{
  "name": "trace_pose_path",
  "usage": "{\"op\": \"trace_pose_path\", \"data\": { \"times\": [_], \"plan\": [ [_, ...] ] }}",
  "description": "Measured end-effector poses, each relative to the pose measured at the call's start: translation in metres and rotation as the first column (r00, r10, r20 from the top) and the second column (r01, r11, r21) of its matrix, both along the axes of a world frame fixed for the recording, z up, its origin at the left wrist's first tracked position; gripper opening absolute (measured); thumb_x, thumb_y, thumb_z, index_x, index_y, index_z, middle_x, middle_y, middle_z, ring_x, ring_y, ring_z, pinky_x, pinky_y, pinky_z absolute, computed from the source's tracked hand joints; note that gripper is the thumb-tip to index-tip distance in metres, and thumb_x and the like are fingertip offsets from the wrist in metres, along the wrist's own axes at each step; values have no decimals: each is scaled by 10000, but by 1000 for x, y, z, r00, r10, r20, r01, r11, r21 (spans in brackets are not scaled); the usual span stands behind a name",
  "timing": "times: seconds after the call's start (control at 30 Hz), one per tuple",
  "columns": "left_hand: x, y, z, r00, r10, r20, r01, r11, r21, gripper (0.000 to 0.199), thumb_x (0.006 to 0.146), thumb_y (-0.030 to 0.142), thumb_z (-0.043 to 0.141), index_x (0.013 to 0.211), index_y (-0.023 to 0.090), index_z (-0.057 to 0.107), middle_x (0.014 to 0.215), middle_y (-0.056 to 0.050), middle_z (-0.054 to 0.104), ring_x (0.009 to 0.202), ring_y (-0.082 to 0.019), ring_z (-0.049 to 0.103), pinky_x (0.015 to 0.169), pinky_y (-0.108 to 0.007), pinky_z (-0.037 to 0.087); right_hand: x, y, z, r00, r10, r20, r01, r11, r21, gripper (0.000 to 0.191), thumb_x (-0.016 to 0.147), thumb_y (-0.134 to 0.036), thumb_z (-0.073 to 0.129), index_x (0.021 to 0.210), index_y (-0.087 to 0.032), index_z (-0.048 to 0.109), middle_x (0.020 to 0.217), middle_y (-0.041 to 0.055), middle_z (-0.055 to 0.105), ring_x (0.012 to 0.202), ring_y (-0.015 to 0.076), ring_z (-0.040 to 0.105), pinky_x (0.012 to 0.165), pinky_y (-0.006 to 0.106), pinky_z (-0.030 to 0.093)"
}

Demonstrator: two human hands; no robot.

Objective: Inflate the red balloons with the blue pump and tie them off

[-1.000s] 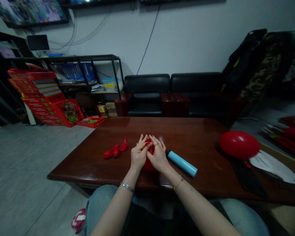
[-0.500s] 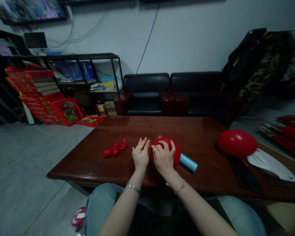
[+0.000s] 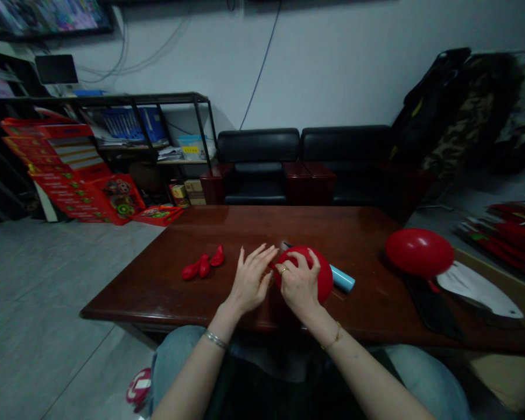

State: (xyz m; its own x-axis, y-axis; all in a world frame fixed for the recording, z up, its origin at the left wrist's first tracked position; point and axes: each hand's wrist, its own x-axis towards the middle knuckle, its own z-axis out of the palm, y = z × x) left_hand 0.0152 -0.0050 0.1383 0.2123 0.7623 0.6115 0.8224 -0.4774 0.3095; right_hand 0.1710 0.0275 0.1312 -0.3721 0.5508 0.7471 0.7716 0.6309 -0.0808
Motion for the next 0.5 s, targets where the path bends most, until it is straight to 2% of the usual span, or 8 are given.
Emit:
{"op": "trace_pose_path", "data": {
  "times": [0.1, 0.17, 0.23, 0.3, 0.37, 0.43, 0.47, 0.5],
  "plan": [
    [-6, -1, 2, 982, -24, -190, 34, 998, 51, 430, 952, 235, 518, 1381, 256, 504, 1270, -68, 665, 1301, -247, 497, 1187, -658, -5, 3, -2, -1, 1000, 7, 1, -7, 1000, -28, 178, 907, -175, 547, 943, -259, 700, 874, -1, 750, 1135, 228, 548, 1154, 506, 76],
    [-10, 0, 4, 973, -12, -233, 31, 996, 78, 312, 948, 296, 551, 1249, 249, 615, 1069, -43, 729, 1160, -242, 573, 1188, -660, 6, 5, -3, -3, 1000, 19, 9, -19, 999, -41, 155, 904, -184, 561, 910, -257, 698, 860, -10, 747, 1125, 227, 554, 1157, 505, 79],
    [-14, 0, 9, 967, -10, -253, 30, 997, 72, 195, 940, 329, 567, 1052, 241, 699, 906, -21, 725, 1061, -235, 590, 1191, -652, 35, 8, -3, -6, 999, 41, 26, -40, 998, -40, 154, 907, -186, 564, 897, -260, 699, 844, -18, 744, 1121, 226, 558, 1159, 503, 79],
    [-18, -4, 15, 977, -31, -213, 36, 999, 20, 192, 937, 329, 565, 874, 231, 717, 859, -21, 695, 1024, -226, 579, 1193, -634, 82, 12, -5, -9, 996, 75, 50, -74, 997, -14, 165, 912, -180, 559, 912, -266, 699, 844, -26, 744, 1124, 226, 558, 1160, 501, 73],
    [-17, -9, 17, 997, -65, -43, 62, 996, -67, 276, 937, 323, 546, 740, 213, 704, 910, -41, 677, 1031, -221, 566, 1182, -602, 178, 15, -7, -11, 992, 110, 63, -112, 994, 21, 166, 922, -182, 553, 929, -270, 694, 853, -37, 746, 1136, 224, 557, 1161, 499, 66],
    [-10, -12, 11, 958, -78, 275, 125, 979, -160, 358, 932, 339, 536, 645, 190, 691, 1039, -76, 674, 1101, -236, 559, 1142, -550, 296, 15, -10, -13, 991, 125, 36, -127, 991, 41, 163, 936, -195, 542, 950, -275, 684, 908, -45, 753, 1184, 225, 539, 1161, 504, 62],
    [-4, -13, 6, 887, -65, 457, 168, 968, -188, 392, 929, 358, 533, 619, 181, 692, 1108, -94, 670, 1148, -252, 553, 1110, -523, 353, 13, -12, -14, 993, 121, 5, -121, 992, 46, 164, 944, -205, 535, 962, -277, 681, 962, -47, 756, 1219, 228, 522, 1161, 511, 62],
    [5, -14, -1, 774, -40, 632, 214, 956, -201, 380, 919, 377, 549, 644, 173, 715, 1182, -111, 660, 1177, -266, 557, 1081, -497, 397, 11, -14, -15, 993, 111, -28, -109, 993, 48, 167, 951, -212, 527, 975, -278, 678, 1027, -47, 752, 1254, 232, 503, 1161, 518, 64]
  ]
}}
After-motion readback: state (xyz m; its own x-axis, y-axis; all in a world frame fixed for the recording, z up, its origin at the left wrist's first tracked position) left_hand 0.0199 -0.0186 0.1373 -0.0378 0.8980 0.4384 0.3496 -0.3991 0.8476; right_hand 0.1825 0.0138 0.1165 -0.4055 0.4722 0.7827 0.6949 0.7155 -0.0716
